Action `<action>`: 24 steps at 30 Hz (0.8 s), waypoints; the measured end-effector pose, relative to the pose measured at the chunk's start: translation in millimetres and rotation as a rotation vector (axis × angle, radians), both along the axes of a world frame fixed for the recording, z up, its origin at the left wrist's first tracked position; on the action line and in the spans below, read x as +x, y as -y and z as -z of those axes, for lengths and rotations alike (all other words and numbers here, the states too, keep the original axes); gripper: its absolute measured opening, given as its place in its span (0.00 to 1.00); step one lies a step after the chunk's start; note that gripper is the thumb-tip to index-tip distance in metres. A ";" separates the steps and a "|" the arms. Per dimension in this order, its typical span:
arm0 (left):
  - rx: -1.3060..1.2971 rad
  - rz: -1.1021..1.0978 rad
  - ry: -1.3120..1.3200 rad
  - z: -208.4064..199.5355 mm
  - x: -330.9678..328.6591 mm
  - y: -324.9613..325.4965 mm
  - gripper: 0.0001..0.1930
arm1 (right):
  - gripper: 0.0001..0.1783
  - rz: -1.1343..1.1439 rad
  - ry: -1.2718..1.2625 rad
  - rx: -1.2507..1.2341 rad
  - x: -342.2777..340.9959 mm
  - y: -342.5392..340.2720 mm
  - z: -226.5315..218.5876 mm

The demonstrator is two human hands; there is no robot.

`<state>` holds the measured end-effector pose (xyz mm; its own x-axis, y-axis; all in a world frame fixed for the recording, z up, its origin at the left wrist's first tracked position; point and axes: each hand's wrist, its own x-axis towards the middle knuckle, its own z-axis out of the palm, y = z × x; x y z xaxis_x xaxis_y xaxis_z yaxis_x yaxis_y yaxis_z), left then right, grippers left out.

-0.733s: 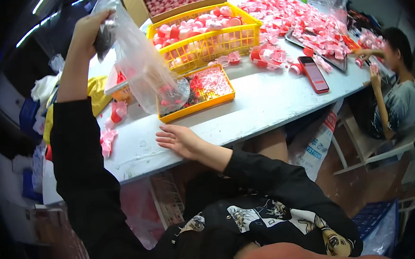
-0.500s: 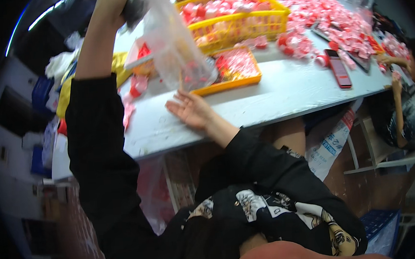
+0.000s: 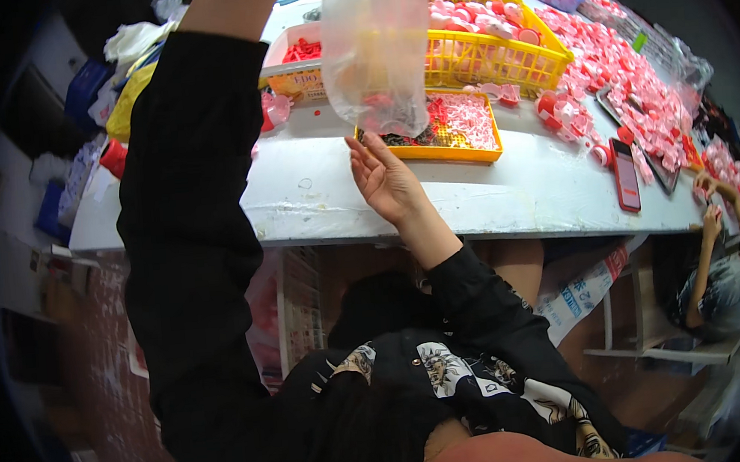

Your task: The person assembles plastic toy figurines by hand from toy parts, taking the parts from a plastic tray and a plastic bag and joining them together.

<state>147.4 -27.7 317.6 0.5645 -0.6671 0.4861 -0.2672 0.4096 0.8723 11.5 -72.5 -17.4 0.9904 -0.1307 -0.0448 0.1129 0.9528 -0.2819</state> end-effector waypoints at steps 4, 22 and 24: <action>-0.043 -0.066 -0.052 -10.7 7.6 -4.9 0.13 | 0.16 -0.179 0.216 0.089 18.4 46.3 5.6; 0.021 -0.788 -0.278 327.5 0.6 -147.5 0.17 | 0.22 0.713 0.224 -1.822 8.8 196.7 -75.9; 0.046 -0.770 -0.301 338.6 3.1 -151.8 0.17 | 0.31 0.458 0.233 -2.020 -6.7 182.0 -91.9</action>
